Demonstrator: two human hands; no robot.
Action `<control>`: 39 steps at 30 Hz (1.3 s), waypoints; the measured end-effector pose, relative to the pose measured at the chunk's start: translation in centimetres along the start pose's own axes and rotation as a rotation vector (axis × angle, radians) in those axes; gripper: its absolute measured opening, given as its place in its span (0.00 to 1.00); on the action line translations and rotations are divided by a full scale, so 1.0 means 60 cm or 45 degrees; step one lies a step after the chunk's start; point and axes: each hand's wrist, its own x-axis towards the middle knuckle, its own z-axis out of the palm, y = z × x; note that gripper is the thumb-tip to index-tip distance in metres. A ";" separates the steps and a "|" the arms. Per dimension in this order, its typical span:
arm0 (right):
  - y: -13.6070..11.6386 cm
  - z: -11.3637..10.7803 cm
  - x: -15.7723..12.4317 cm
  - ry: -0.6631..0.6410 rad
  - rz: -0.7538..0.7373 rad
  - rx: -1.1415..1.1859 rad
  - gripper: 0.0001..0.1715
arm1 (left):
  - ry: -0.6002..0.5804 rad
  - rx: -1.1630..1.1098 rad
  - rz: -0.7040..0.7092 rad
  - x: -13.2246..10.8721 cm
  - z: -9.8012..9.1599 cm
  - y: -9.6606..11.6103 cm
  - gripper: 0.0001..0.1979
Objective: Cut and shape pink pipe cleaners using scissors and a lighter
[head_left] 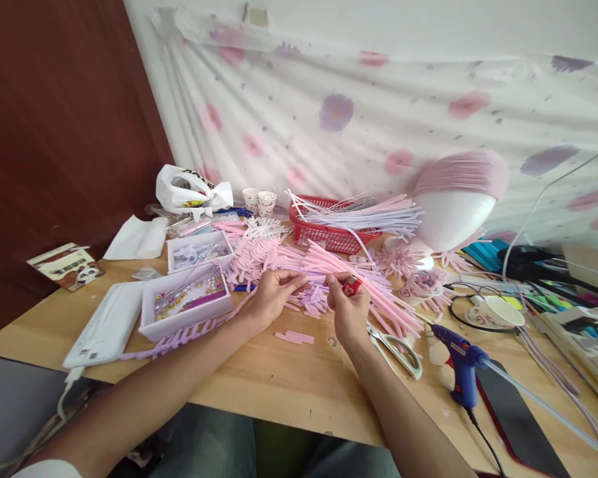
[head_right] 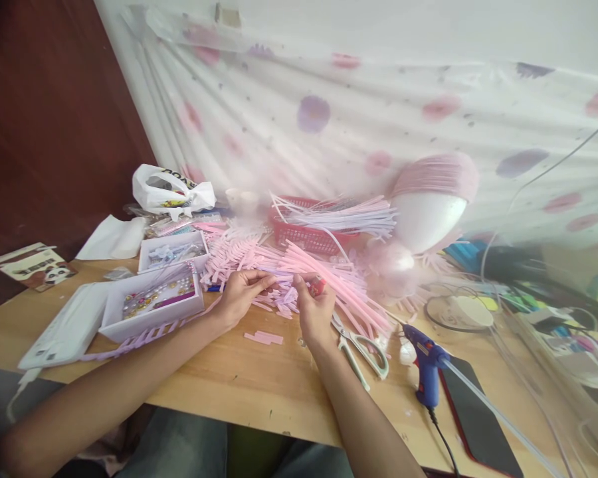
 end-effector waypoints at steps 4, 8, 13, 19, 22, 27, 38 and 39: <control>-0.001 0.001 -0.002 0.002 0.012 0.008 0.19 | 0.010 0.007 -0.006 0.002 -0.001 -0.005 0.20; -0.004 0.002 0.000 -0.008 0.029 -0.007 0.20 | 0.012 0.037 0.016 0.005 -0.003 -0.005 0.21; -0.016 -0.005 0.005 -0.045 -0.029 -0.148 0.18 | -0.031 0.200 0.130 0.009 -0.011 0.004 0.21; -0.020 -0.016 0.013 -0.140 -0.008 -0.305 0.18 | -0.005 0.467 0.319 0.016 -0.028 0.014 0.20; -0.019 -0.021 0.021 -0.132 0.036 -0.376 0.19 | 0.176 0.639 0.476 0.018 -0.040 0.024 0.18; -0.027 -0.040 0.039 -0.217 0.121 -0.579 0.20 | 0.041 1.070 0.608 0.007 -0.046 0.054 0.14; -0.030 -0.055 0.053 -0.200 0.033 -0.643 0.17 | -1.055 1.488 0.411 -0.039 -0.017 0.036 0.08; -0.030 -0.054 0.052 -0.203 0.034 -0.642 0.17 | -1.060 1.478 0.380 -0.036 -0.019 0.036 0.07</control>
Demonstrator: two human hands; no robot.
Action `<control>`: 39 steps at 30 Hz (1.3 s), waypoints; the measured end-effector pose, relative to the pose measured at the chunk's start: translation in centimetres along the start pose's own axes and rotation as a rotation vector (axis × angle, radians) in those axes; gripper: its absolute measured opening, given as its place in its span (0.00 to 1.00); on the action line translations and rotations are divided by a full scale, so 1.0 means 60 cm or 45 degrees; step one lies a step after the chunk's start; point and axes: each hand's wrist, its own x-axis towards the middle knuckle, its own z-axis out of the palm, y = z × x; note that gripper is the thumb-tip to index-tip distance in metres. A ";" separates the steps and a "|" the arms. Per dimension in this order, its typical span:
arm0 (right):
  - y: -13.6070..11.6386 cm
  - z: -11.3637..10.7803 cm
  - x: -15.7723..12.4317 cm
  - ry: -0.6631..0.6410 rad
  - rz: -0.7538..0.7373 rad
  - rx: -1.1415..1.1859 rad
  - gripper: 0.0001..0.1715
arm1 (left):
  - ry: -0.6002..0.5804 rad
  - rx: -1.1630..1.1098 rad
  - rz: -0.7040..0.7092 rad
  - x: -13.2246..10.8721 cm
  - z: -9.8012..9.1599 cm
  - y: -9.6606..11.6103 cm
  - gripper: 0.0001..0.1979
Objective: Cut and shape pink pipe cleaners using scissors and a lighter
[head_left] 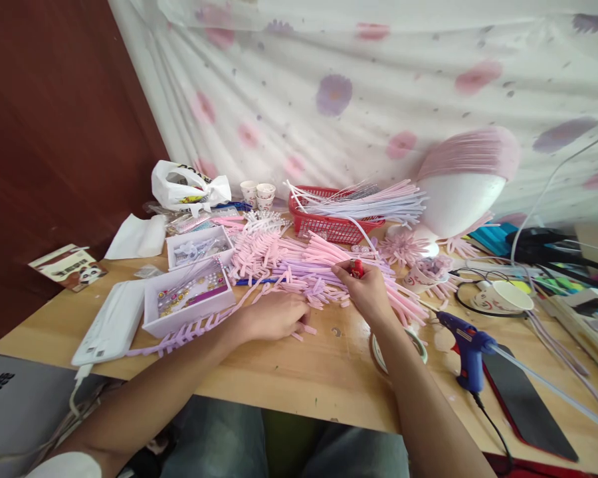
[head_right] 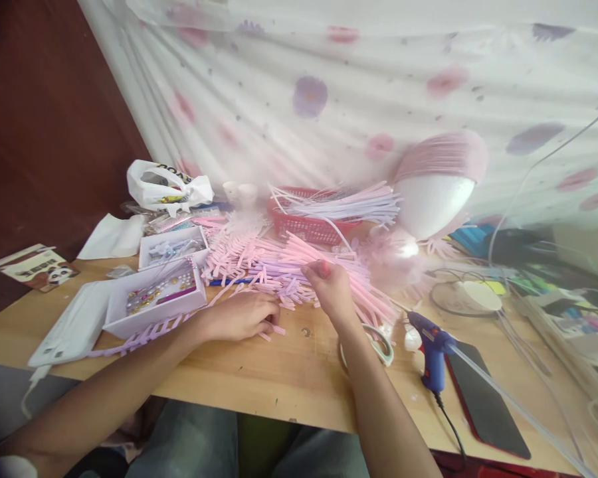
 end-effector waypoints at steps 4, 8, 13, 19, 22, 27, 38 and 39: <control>-0.003 0.000 -0.002 -0.039 0.012 0.006 0.17 | -0.038 -0.221 -0.063 0.002 -0.014 -0.013 0.05; -0.008 0.001 -0.005 -0.181 0.048 0.023 0.18 | -0.049 -0.596 -0.164 0.001 -0.041 -0.027 0.05; -0.013 0.023 -0.018 -0.458 0.017 -0.019 0.16 | 0.370 -1.142 -0.268 -0.002 -0.073 -0.045 0.12; -0.012 0.046 -0.035 -0.561 -0.150 -0.309 0.10 | 0.865 -1.618 -0.386 0.005 -0.066 -0.067 0.19; -0.006 0.051 -0.039 -0.579 -0.315 -0.563 0.11 | 0.922 -1.715 -0.384 0.008 -0.060 -0.070 0.17; -0.004 0.054 -0.041 -0.615 -0.375 -0.780 0.14 | 0.935 -1.914 -0.436 0.015 -0.049 -0.066 0.18; -0.030 0.038 -0.037 -0.149 0.007 0.381 0.21 | 0.749 -1.699 -0.408 0.029 -0.007 -0.039 0.19; -0.027 0.040 -0.037 -0.128 -0.004 0.388 0.19 | 0.711 -1.640 -0.397 0.029 -0.005 -0.036 0.19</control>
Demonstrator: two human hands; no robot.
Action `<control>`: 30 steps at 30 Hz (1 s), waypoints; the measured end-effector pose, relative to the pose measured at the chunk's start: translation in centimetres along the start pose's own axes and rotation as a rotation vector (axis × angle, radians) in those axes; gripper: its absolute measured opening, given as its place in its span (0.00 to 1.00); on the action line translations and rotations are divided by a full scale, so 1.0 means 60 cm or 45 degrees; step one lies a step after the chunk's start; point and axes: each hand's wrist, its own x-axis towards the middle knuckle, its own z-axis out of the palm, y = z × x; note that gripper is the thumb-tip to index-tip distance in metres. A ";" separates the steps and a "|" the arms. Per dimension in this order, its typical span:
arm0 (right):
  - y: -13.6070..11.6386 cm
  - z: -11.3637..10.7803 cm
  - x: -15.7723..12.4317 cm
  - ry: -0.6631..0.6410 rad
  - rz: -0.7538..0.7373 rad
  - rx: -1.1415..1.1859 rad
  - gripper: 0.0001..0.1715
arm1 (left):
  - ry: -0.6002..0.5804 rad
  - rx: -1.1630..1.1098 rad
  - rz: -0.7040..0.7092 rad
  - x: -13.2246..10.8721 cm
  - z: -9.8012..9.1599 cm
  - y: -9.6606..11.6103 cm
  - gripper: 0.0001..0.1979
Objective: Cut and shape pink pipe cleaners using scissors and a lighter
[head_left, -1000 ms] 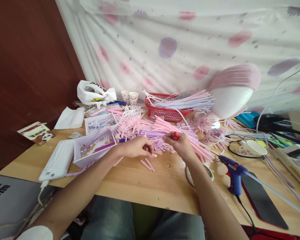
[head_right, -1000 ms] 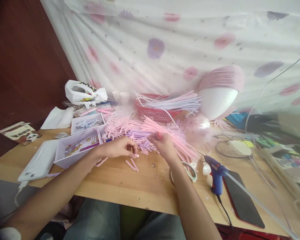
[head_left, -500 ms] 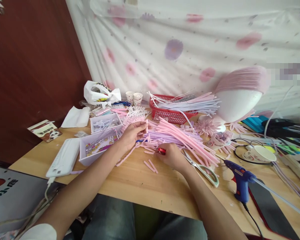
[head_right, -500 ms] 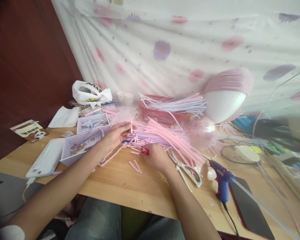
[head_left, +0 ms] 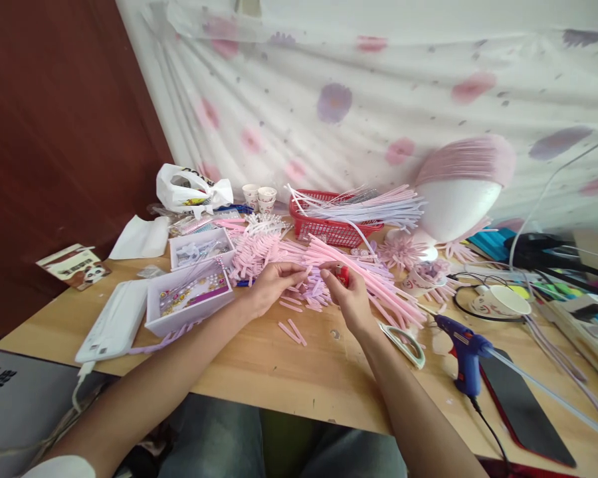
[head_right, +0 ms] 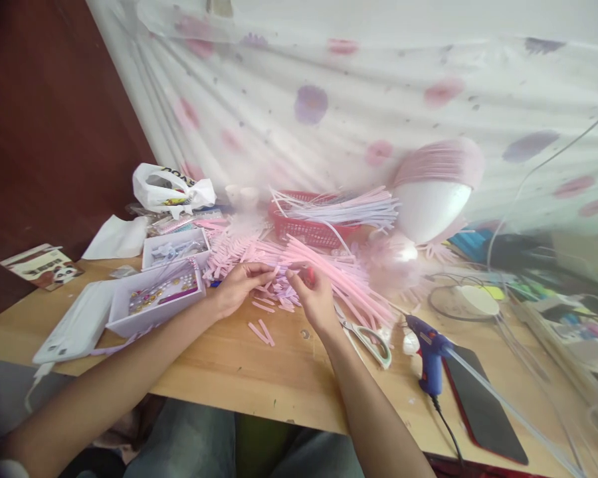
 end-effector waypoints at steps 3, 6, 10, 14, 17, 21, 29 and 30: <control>0.009 0.006 0.001 -0.007 -0.006 0.037 0.20 | -0.066 0.158 0.021 -0.003 0.007 0.000 0.19; 0.013 0.010 0.001 -0.016 0.004 0.081 0.16 | -0.052 0.162 0.050 -0.004 0.008 0.002 0.19; 0.015 0.012 0.004 0.124 0.020 0.144 0.15 | 0.033 0.085 0.100 -0.004 0.009 0.002 0.20; 0.014 0.011 0.004 0.180 0.091 0.231 0.20 | 0.136 0.038 0.145 -0.005 0.013 0.002 0.19; 0.013 0.012 0.002 0.173 0.122 0.309 0.24 | 0.248 0.012 0.163 -0.004 0.015 0.002 0.18; 0.018 0.012 0.001 0.124 0.193 0.262 0.26 | 0.333 -0.024 0.186 -0.001 0.013 0.000 0.17; 0.025 0.020 -0.001 0.009 0.209 0.189 0.22 | 0.347 -0.023 0.183 -0.002 0.013 -0.004 0.18; 0.025 0.021 -0.001 0.005 0.211 0.194 0.21 | 0.344 -0.020 0.184 -0.002 0.013 -0.004 0.18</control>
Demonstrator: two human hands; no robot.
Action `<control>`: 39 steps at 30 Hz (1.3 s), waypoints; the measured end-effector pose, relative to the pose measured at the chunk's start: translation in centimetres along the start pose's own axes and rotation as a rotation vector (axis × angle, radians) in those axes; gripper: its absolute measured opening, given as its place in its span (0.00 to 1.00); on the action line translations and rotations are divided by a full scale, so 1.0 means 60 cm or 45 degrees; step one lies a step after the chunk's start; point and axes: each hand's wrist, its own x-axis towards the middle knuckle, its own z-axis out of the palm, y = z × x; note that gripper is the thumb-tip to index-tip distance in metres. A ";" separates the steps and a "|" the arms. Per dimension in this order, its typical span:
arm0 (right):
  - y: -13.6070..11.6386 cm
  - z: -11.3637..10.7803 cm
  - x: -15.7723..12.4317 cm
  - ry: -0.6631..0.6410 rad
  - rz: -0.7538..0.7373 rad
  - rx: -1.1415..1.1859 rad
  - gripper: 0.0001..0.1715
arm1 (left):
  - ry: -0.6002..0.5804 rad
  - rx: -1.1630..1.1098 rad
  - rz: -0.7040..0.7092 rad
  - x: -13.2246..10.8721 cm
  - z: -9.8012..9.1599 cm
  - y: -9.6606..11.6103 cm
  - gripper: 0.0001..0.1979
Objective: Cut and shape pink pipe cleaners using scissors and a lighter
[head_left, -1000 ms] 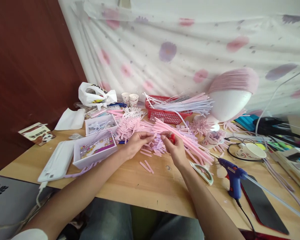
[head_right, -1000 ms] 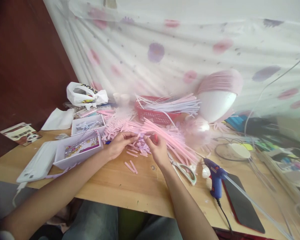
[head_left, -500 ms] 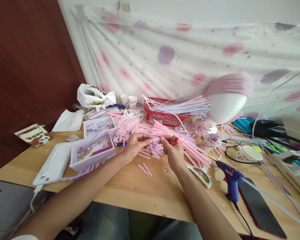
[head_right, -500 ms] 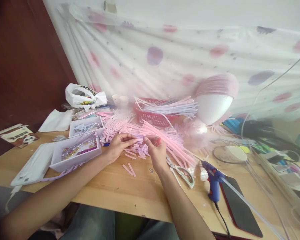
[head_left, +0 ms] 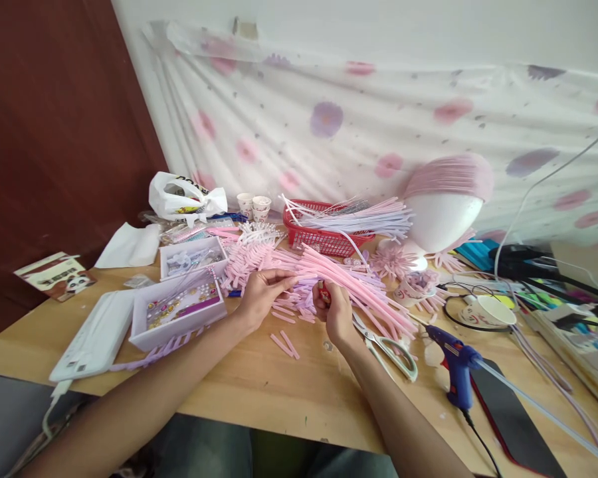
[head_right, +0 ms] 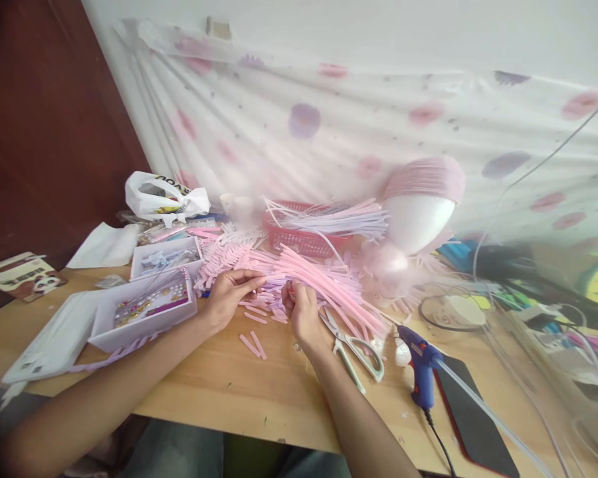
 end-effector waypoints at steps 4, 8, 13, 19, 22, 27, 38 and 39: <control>-0.003 0.002 -0.003 0.006 0.006 0.037 0.18 | -0.011 -0.011 0.011 -0.001 0.000 0.001 0.17; -0.010 0.007 -0.005 0.006 -0.009 0.024 0.23 | -0.019 -0.007 0.008 -0.003 0.002 0.004 0.17; -0.012 0.008 -0.008 -0.005 0.001 0.062 0.17 | -0.036 -0.003 -0.008 -0.005 0.005 0.005 0.16; -0.006 0.006 -0.007 0.002 -0.006 0.028 0.20 | -0.026 0.018 -0.001 -0.003 0.003 0.003 0.17; -0.001 0.006 -0.006 0.007 -0.017 0.017 0.18 | -0.038 0.009 0.002 -0.003 0.002 0.002 0.17; 0.003 0.005 -0.005 0.001 -0.016 0.029 0.22 | -0.040 0.008 0.004 -0.004 0.003 0.004 0.16; -0.002 0.008 -0.007 -0.003 -0.012 0.002 0.22 | -0.033 0.041 0.007 -0.005 0.003 0.002 0.17; -0.001 0.007 -0.007 -0.006 -0.010 0.012 0.21 | -0.033 0.041 0.007 -0.005 0.003 0.002 0.17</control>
